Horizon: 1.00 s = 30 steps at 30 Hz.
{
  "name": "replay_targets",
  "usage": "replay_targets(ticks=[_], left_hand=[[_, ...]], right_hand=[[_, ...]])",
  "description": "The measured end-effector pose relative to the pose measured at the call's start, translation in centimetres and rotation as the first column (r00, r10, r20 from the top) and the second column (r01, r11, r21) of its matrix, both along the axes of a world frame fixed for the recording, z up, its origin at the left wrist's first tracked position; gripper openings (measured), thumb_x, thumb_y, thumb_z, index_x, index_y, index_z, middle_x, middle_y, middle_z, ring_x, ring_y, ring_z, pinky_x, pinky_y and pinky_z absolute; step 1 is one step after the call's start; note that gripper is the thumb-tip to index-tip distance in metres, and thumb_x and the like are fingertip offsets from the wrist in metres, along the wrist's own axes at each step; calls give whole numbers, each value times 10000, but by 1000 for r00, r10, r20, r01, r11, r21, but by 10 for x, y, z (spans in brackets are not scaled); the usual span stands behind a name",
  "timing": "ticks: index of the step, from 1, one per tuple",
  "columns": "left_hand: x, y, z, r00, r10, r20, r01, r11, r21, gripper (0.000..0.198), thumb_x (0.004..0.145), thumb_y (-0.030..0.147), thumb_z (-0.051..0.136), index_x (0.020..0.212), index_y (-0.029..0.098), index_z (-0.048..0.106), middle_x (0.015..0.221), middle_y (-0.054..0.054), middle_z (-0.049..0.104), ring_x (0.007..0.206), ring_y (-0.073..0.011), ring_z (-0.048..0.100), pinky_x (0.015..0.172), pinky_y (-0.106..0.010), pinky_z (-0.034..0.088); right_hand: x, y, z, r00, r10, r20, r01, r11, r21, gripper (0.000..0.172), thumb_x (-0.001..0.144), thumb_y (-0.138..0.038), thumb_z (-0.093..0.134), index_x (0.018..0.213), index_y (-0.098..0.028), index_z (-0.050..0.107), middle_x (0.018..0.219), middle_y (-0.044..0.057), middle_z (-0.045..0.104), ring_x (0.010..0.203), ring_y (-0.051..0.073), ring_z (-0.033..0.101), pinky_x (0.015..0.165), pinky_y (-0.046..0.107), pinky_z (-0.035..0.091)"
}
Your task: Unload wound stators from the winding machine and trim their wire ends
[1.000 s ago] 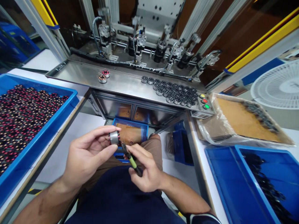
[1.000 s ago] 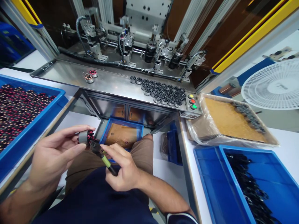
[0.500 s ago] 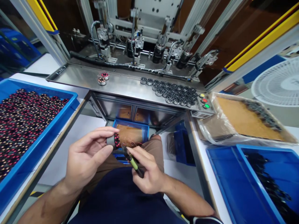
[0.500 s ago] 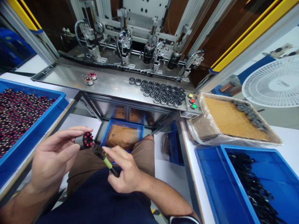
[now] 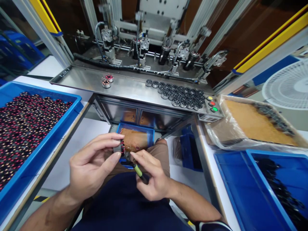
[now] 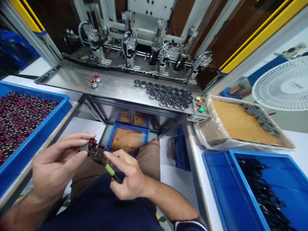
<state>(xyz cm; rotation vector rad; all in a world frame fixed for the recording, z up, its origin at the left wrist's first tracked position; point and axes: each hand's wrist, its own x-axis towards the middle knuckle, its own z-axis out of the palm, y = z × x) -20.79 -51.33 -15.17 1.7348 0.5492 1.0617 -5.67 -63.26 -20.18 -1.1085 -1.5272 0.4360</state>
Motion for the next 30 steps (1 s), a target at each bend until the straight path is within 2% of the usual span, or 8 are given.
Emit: replay_targets(ticks=[7, 12, 14, 18, 21, 24, 27, 30], left_hand=[[-2, -2, 0, 999, -36, 1, 36, 999, 14, 339, 789, 37, 668, 1043, 259, 700, 1134, -17, 697, 1122, -195, 622, 923, -310, 546], [-4, -2, 0, 999, -29, -18, 29, 999, 45, 308, 786, 59, 674, 1028, 248, 699, 1130, -37, 698, 1082, -216, 644, 901, -344, 564], [-4, -3, -1, 999, -31, -34, 33, 998, 56, 296, 787, 75, 676, 1026, 249, 697, 1133, -44, 697, 1070, -225, 649, 890, -361, 574], [-5, -4, -1, 997, -53, -58, 57, 996, 70, 322, 785, 57, 673, 1036, 258, 691, 1140, -38, 691, 1079, -215, 644, 895, -346, 573], [-5, -4, -1, 995, -53, -82, 60, 994, 91, 330, 783, 52, 672, 1042, 257, 687, 1129, -43, 691, 1067, -217, 649, 906, -356, 570], [-4, -2, -1, 994, -62, -92, 78, 982, 173, 338, 772, 51, 680, 1043, 252, 682, 1183, -56, 670, 1098, -239, 638, 908, -380, 568], [-2, 2, -4, 998, -45, -46, 56, 958, 280, 450, 729, 50, 716, 1121, 262, 658, 1300, -77, 595, 1129, -263, 623, 895, -398, 575], [-1, 7, -9, 1000, 5, -9, -2, 948, 318, 628, 689, 74, 759, 1260, 276, 592, 1301, -90, 571, 1083, -252, 635, 874, -392, 587]], right_hand=[[-1, -3, -3, 995, -95, 38, 96, 995, -28, 767, 656, -48, 487, 1413, -161, 429, 870, 61, 556, 712, 160, 507, 604, 289, 477], [-3, -1, 0, 998, -64, 19, 65, 997, -39, 808, 649, -59, 496, 1444, -159, 386, 1049, 117, 561, 924, 210, 553, 765, 362, 541], [-3, 0, 2, 998, -61, 15, 62, 997, -44, 819, 648, -61, 497, 1451, -167, 379, 1070, 119, 566, 935, 213, 554, 782, 374, 544], [-3, 1, 2, 997, -72, 9, 72, 997, -18, 809, 644, -60, 496, 1441, -160, 396, 1037, 113, 575, 896, 208, 555, 740, 356, 541], [-3, -1, 1, 995, -96, 26, 96, 995, 1, 786, 657, -55, 487, 1430, -176, 411, 978, 90, 585, 787, 177, 549, 664, 318, 521], [-1, -4, 0, 988, -151, 38, 152, 987, -51, 744, 678, -54, 493, 1410, -172, 441, 854, 54, 569, 690, 156, 509, 593, 290, 484], [4, -8, 1, 983, -183, 7, 182, 974, -138, 721, 690, -49, 504, 1400, -170, 461, 829, 50, 574, 698, 160, 516, 600, 294, 488], [9, -14, 3, 984, -178, -6, 174, 969, -174, 723, 693, -38, 513, 1403, -171, 462, 842, 56, 588, 711, 165, 528, 623, 306, 495]])
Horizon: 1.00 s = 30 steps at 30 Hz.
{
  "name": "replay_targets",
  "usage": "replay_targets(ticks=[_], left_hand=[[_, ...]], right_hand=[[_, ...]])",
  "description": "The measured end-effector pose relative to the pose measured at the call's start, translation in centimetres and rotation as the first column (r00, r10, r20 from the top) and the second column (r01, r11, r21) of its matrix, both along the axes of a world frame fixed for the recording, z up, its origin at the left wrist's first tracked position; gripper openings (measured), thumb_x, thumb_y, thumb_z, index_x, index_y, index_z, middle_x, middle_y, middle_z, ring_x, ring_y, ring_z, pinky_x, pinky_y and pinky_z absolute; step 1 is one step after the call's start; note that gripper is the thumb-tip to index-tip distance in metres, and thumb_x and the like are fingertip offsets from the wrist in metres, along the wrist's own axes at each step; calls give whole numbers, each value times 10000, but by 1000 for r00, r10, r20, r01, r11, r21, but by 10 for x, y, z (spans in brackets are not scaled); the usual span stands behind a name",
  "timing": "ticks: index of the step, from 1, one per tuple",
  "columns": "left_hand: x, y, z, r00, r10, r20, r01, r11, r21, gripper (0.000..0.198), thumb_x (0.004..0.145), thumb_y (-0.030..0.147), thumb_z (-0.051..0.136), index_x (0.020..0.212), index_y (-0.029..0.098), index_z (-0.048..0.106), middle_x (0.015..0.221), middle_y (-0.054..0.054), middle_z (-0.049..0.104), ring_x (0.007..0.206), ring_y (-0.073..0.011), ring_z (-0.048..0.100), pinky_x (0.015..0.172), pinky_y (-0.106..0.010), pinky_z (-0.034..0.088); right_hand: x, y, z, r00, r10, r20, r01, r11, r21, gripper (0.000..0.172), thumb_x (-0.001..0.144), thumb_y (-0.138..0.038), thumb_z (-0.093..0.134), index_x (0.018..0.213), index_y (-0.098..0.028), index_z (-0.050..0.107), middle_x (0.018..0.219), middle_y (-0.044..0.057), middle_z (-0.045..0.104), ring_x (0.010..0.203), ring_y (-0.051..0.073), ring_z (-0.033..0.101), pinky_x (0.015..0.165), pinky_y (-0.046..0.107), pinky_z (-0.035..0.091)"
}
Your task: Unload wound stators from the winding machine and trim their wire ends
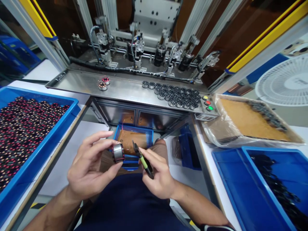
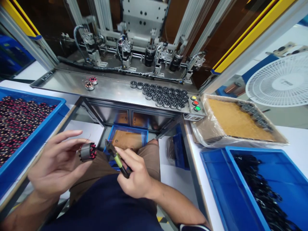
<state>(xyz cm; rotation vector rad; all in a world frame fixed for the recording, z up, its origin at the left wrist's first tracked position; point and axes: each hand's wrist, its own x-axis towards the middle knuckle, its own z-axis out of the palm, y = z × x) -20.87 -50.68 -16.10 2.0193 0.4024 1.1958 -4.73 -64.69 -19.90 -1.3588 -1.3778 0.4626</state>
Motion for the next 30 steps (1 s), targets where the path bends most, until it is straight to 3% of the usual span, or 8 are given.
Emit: replay_targets(ticks=[6, 12, 16, 19, 22, 30], left_hand=[[-4, 8, -6, 988, 90, -127, -50, 956, 288, 603, 693, 117, 774, 1247, 288, 611, 1187, -71, 670, 997, -233, 670, 899, -390, 569], [-5, 10, 1, 965, 165, -203, -53, 883, 467, 589, 706, 122, 770, 1248, 276, 597, 1157, -71, 686, 955, -211, 693, 847, -320, 598], [-8, 8, 3, 974, 99, -204, -3, 905, 426, 688, 716, 68, 741, 1331, 299, 536, 1147, -56, 701, 970, -216, 695, 883, -335, 591], [-11, 6, 0, 983, 14, -184, 43, 952, 303, 773, 716, 51, 734, 1394, 309, 465, 1197, -55, 693, 1040, -233, 677, 923, -379, 579], [-14, 5, -2, 984, -23, -178, 60, 977, 203, 735, 711, 46, 736, 1355, 312, 502, 1210, -52, 691, 1068, -239, 669, 937, -402, 574], [-15, 5, -4, 986, -58, -154, 84, 982, 167, 718, 711, 25, 730, 1336, 303, 514, 1189, -53, 701, 1064, -237, 679, 940, -392, 580]], right_hand=[[7, -19, 14, 999, 31, -10, -32, 992, -124, 744, 679, -39, 522, 1406, -181, 453, 833, 49, 584, 715, 168, 543, 630, 305, 511], [7, -30, 39, 949, 215, -233, -255, 954, -157, 819, 642, 11, 465, 1426, -223, 423, 984, 60, 642, 840, 160, 632, 772, 327, 571], [4, -29, 46, 915, 257, -312, -315, 937, -152, 846, 639, 26, 455, 1443, -232, 410, 1007, 68, 654, 886, 173, 658, 805, 357, 580], [2, -27, 46, 904, 266, -336, -329, 933, -147, 857, 627, 29, 456, 1440, -241, 420, 1007, 69, 652, 888, 180, 660, 791, 360, 586], [1, -25, 45, 890, 265, -370, -340, 928, -153, 865, 612, 28, 458, 1435, -237, 430, 1015, 68, 640, 890, 178, 650, 781, 354, 591], [-1, -23, 46, 870, 255, -423, -344, 927, -150, 857, 622, 37, 463, 1427, -256, 441, 1013, 62, 630, 860, 161, 645, 775, 344, 583]])
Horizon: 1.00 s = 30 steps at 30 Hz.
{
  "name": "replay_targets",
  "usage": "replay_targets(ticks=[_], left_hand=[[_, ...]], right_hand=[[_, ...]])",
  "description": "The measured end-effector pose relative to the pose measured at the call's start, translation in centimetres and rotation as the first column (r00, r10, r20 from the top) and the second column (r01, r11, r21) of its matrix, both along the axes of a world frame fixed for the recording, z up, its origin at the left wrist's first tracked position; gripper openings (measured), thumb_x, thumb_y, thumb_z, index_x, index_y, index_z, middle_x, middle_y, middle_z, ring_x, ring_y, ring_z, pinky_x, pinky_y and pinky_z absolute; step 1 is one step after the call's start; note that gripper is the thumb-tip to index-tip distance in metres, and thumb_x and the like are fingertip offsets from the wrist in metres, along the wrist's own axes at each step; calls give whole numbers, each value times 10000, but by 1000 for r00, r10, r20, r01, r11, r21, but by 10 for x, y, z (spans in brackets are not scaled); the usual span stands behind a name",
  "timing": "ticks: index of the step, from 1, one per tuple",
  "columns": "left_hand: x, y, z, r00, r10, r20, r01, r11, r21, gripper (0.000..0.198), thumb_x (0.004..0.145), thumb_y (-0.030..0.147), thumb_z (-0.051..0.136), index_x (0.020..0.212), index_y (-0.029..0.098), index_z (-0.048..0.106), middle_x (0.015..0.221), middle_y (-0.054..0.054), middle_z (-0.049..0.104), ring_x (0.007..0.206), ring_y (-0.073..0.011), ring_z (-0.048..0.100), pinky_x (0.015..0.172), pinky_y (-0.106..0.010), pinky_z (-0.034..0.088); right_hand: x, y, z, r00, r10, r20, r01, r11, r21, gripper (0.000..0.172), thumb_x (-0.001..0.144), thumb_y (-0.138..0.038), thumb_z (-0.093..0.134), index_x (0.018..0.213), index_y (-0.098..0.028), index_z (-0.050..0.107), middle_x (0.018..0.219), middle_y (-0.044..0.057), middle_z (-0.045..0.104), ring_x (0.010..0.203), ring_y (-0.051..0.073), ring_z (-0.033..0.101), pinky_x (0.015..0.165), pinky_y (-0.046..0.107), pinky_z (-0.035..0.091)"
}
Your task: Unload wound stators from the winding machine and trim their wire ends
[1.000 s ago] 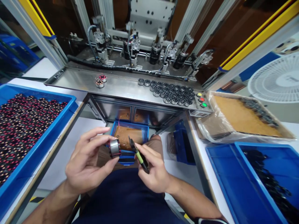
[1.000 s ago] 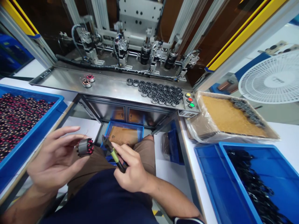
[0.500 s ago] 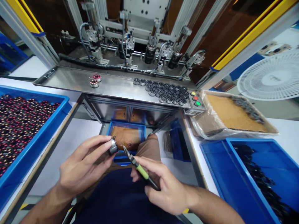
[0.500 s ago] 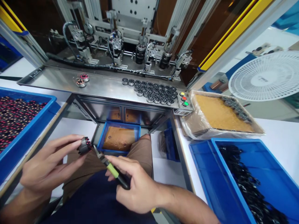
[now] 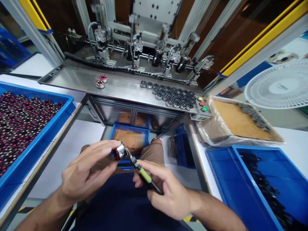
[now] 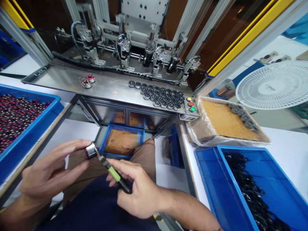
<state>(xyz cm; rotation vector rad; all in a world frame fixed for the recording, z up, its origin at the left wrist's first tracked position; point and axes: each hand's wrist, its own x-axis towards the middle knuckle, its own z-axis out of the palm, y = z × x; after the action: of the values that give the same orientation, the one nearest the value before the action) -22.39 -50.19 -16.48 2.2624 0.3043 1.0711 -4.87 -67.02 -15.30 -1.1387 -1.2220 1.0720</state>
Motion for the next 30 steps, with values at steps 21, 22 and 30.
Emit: replay_targets(ticks=[21, 22, 30], left_hand=[[3, -3, -3, 999, 31, 10, -30, 996, -88, 637, 687, -21, 743, 1246, 242, 587, 1132, -39, 719, 1047, -184, 678, 967, -308, 544], [4, -4, -5, 998, 44, 37, -37, 986, -164, 615, 685, -12, 752, 1222, 246, 600, 1126, -36, 724, 1033, -184, 686, 965, -312, 547], [15, 5, -22, 891, -75, 449, 455, 122, -882, 604, 672, 239, 854, 1210, 311, 591, 1050, -5, 753, 834, -108, 723, 774, -163, 570]], right_hand=[[3, 3, 1, 995, -82, -58, 75, 990, -121, 655, 754, -1, 503, 1360, -251, 495, 872, 3, 570, 713, 89, 536, 679, 241, 481], [3, 2, -1, 991, -97, -92, 86, 989, -119, 677, 764, -7, 508, 1382, -281, 469, 956, 21, 582, 786, 105, 573, 742, 274, 505], [7, 0, -9, 982, -105, -159, 72, 978, -197, 660, 781, -46, 540, 1378, -322, 482, 1052, 37, 603, 883, 131, 599, 821, 314, 501]])
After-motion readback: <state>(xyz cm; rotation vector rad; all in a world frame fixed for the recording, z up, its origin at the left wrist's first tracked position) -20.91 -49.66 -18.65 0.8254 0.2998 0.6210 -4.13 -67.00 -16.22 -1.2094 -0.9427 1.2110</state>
